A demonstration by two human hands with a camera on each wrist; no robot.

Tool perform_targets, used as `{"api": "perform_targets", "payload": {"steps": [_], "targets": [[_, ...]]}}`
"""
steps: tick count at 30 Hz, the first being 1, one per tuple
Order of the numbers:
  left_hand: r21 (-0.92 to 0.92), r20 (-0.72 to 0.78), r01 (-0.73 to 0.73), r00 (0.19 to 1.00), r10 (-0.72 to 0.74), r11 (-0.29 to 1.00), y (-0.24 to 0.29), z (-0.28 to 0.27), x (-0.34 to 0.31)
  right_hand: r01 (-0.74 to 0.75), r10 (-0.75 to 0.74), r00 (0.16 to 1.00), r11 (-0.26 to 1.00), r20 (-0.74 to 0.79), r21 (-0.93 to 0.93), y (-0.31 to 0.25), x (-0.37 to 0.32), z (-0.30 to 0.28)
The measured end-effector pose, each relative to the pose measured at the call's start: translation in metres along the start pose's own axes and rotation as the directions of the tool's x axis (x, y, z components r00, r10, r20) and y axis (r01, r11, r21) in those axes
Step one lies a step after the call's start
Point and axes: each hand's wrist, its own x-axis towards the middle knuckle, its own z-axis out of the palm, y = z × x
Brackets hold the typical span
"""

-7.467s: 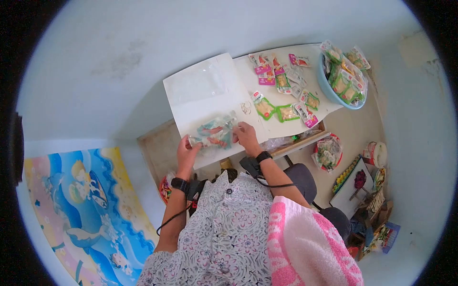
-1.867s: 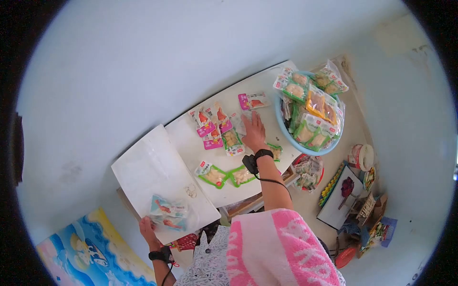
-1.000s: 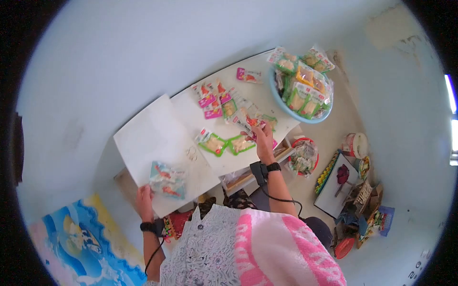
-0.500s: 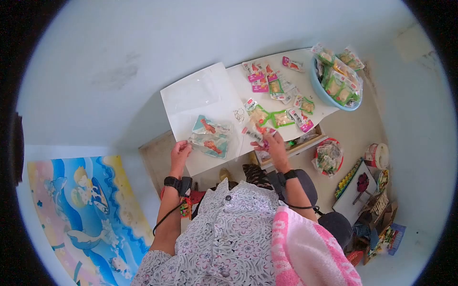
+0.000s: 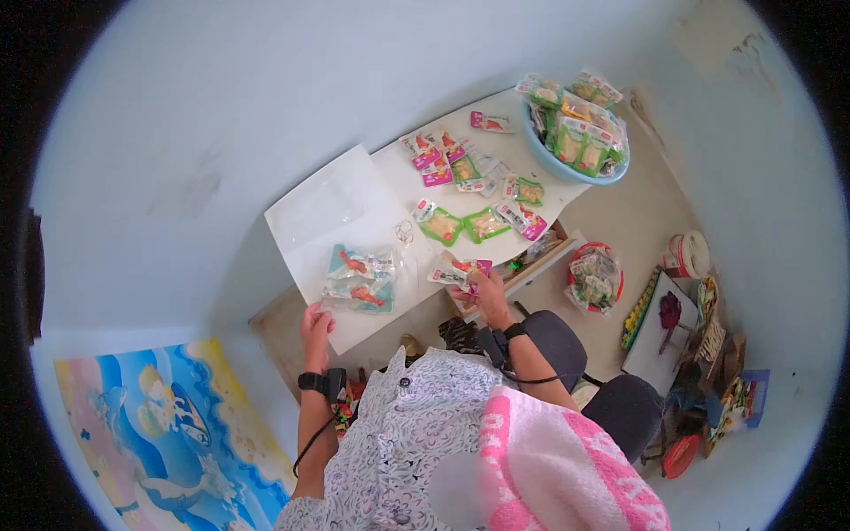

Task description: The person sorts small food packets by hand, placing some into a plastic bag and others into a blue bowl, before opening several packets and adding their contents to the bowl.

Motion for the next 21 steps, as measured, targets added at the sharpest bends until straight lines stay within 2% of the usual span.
{"api": "perform_targets", "payload": {"steps": [6,10,16,19,21], "targets": [[-0.004,-0.230,0.012,0.973,-0.013,1.000,0.006,0.008,-0.010,-0.051,0.047,0.991,0.998,-0.128,-0.022,0.000,0.035,-0.035],[0.054,-0.311,-0.035,0.949,0.050,0.998,0.017,0.009,-0.010,-0.006,0.017,0.984,0.998,-0.178,0.064,-0.005,0.061,-0.040],[0.106,-0.378,-0.076,0.919,0.111,0.991,0.025,0.020,0.006,0.014,-0.003,0.983,0.998,-0.182,0.062,-0.031,0.100,-0.039],[0.186,-0.388,-0.056,0.913,0.126,0.981,0.023,0.025,0.010,0.033,-0.032,0.989,0.999,-0.146,0.000,-0.032,0.126,-0.044],[0.259,-0.381,-0.018,0.917,0.119,0.966,0.017,0.025,0.013,0.016,-0.039,0.992,0.984,-0.123,-0.179,-0.031,0.150,-0.051]]}}
